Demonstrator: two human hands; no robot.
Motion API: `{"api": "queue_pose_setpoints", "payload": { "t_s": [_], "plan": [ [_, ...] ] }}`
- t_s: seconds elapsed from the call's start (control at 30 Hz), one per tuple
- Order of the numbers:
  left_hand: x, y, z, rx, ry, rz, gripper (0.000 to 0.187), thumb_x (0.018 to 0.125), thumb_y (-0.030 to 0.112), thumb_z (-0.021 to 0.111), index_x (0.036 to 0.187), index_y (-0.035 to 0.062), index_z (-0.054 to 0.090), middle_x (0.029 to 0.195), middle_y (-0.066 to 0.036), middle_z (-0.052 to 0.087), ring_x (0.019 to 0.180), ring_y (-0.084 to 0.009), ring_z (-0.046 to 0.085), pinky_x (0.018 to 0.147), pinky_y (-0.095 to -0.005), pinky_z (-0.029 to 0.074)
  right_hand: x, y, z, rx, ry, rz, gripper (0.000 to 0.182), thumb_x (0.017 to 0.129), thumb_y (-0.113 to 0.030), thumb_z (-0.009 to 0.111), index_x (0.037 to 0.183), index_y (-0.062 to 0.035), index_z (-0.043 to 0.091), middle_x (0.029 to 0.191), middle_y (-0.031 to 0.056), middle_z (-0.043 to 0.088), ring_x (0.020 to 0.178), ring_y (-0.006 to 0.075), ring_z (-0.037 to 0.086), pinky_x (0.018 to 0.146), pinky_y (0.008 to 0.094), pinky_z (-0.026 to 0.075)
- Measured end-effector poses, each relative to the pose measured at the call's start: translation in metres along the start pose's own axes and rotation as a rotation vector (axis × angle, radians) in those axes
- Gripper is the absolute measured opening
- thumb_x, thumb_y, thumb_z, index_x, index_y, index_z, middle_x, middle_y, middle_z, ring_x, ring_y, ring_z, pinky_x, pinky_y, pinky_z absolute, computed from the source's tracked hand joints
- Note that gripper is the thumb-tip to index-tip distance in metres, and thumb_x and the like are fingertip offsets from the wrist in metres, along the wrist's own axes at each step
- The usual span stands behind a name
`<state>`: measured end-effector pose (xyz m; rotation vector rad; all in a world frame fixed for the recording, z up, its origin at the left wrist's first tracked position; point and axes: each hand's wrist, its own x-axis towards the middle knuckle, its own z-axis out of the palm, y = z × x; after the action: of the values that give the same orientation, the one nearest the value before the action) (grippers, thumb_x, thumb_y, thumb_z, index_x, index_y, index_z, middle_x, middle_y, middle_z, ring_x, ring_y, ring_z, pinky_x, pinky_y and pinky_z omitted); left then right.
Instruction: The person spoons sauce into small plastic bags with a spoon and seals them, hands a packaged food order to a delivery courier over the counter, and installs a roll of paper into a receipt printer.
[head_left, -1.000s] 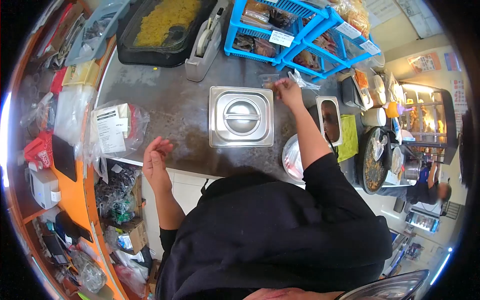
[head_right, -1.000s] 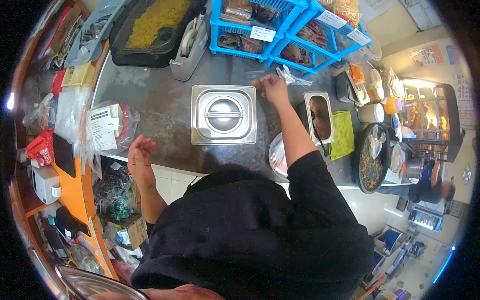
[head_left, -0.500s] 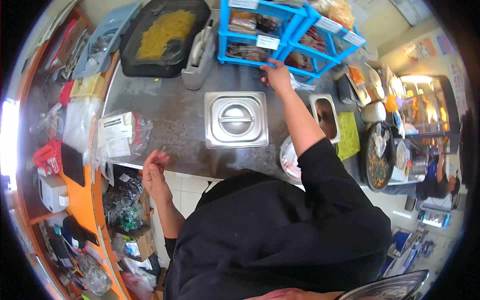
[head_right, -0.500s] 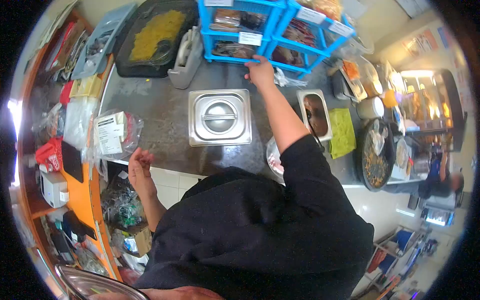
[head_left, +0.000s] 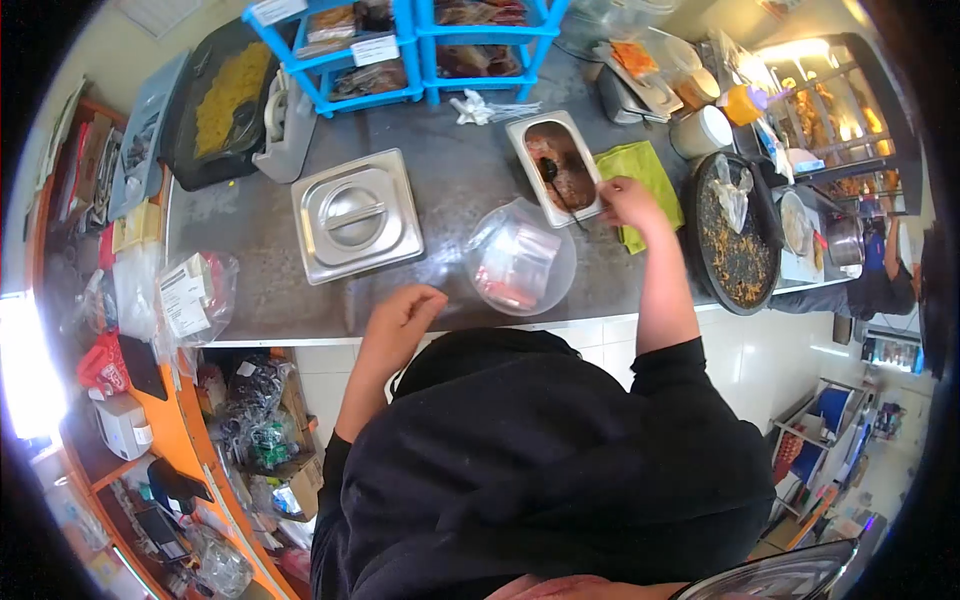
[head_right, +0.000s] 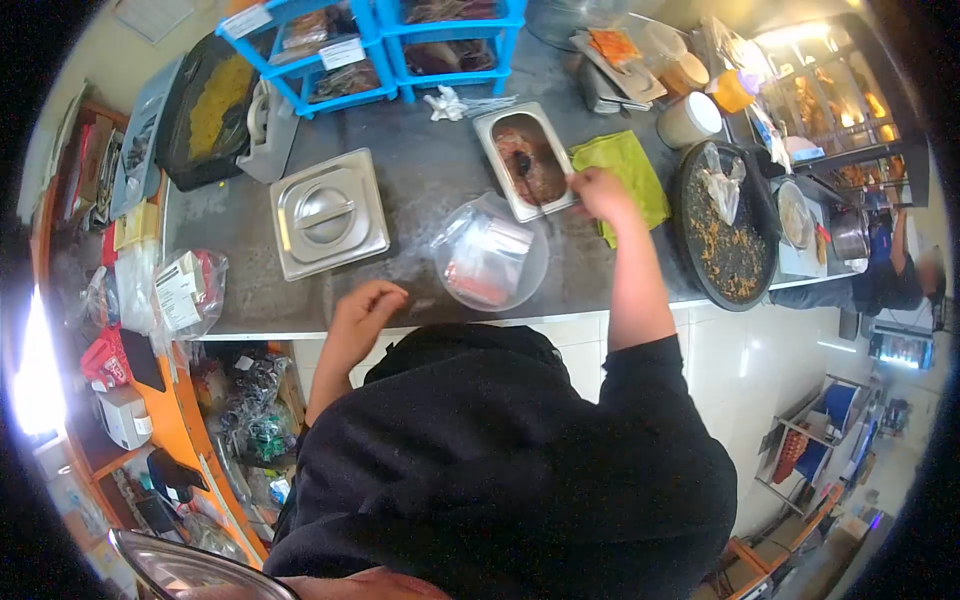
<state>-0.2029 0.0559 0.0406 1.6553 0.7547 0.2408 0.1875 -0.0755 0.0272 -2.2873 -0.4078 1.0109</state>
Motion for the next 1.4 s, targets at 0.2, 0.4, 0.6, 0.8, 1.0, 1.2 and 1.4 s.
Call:
{"api": "queue_pose_setpoints", "payload": {
  "t_s": [0.2,0.4,0.6,0.8,1.0,1.2,1.4],
  "plan": [
    [0.014,0.026,0.062,-0.064,-0.083,-0.089,0.020,0.093,0.012,0.058,0.110,0.0008,0.061,0.097,-0.003,0.063,0.089,-0.0102,0.057,0.080,-0.0243,0.045,0.024,0.039,0.015,0.549,-0.013,-0.083,0.023,0.092,-0.017,0.059,0.101,0.0051,0.059,0.088,0.0086,0.060,0.078,0.0169,0.062,0.067,0.0279,0.058],
    [0.017,0.035,0.100,-0.134,0.064,-0.074,0.020,0.093,0.011,0.059,0.109,-0.0005,0.062,0.097,-0.006,0.064,0.089,-0.0116,0.058,0.080,-0.0242,0.045,0.073,0.016,-0.007,0.721,0.045,-0.165,0.027,0.093,-0.019,0.058,0.103,0.0052,0.059,0.089,0.0117,0.065,0.072,0.0185,0.067,0.064,0.0268,0.056],
    [0.006,0.043,0.132,-0.202,0.142,-0.135,0.021,0.093,0.008,0.058,0.111,-0.0017,0.060,0.101,-0.008,0.065,0.095,-0.0131,0.060,0.085,-0.0259,0.046,0.077,-0.011,-0.052,0.450,0.262,-0.431,0.030,0.093,-0.019,0.057,0.110,0.0052,0.055,0.095,0.0128,0.065,0.076,0.0200,0.067,0.063,0.0321,0.052],
    [-0.003,0.032,0.145,-0.213,0.226,-0.150,0.022,0.093,0.008,0.057,0.113,-0.0008,0.059,0.101,-0.009,0.066,0.093,-0.0146,0.061,0.085,-0.0271,0.046,0.200,0.032,-0.126,0.128,1.042,-0.448,0.032,0.087,-0.026,0.063,0.104,0.0010,0.060,0.076,0.0145,0.061,0.078,0.0316,0.061,0.077,0.0393,0.047],
    [-0.002,0.037,0.149,-0.232,0.271,-0.158,0.022,0.093,0.008,0.057,0.113,-0.0004,0.060,0.100,-0.008,0.066,0.093,-0.0142,0.061,0.084,-0.0270,0.047,0.203,0.012,-0.170,0.630,0.344,-0.154,0.028,0.081,-0.032,0.070,0.078,-0.0043,0.066,0.060,0.0015,0.052,0.053,0.0136,0.051,0.048,0.0290,0.041],
    [-0.004,0.037,0.148,-0.291,0.268,-0.159,0.022,0.094,0.007,0.057,0.114,-0.0006,0.059,0.101,-0.007,0.065,0.093,-0.0137,0.060,0.085,-0.0268,0.047,0.176,0.009,-0.173,0.863,0.194,-0.202,0.011,0.084,-0.019,0.070,0.078,-0.0101,0.065,0.063,-0.0043,0.056,0.052,0.0058,0.049,0.045,0.0211,0.038],
    [-0.002,0.039,0.147,-0.316,0.251,-0.163,0.022,0.094,0.007,0.056,0.115,-0.0011,0.059,0.102,-0.008,0.064,0.095,-0.0140,0.060,0.086,-0.0270,0.046,0.141,-0.014,-0.155,1.023,0.038,-0.268,0.012,0.083,-0.013,0.071,0.086,-0.0040,0.064,0.072,0.0023,0.063,0.059,0.0090,0.059,0.048,0.0206,0.050]
  ]
}}
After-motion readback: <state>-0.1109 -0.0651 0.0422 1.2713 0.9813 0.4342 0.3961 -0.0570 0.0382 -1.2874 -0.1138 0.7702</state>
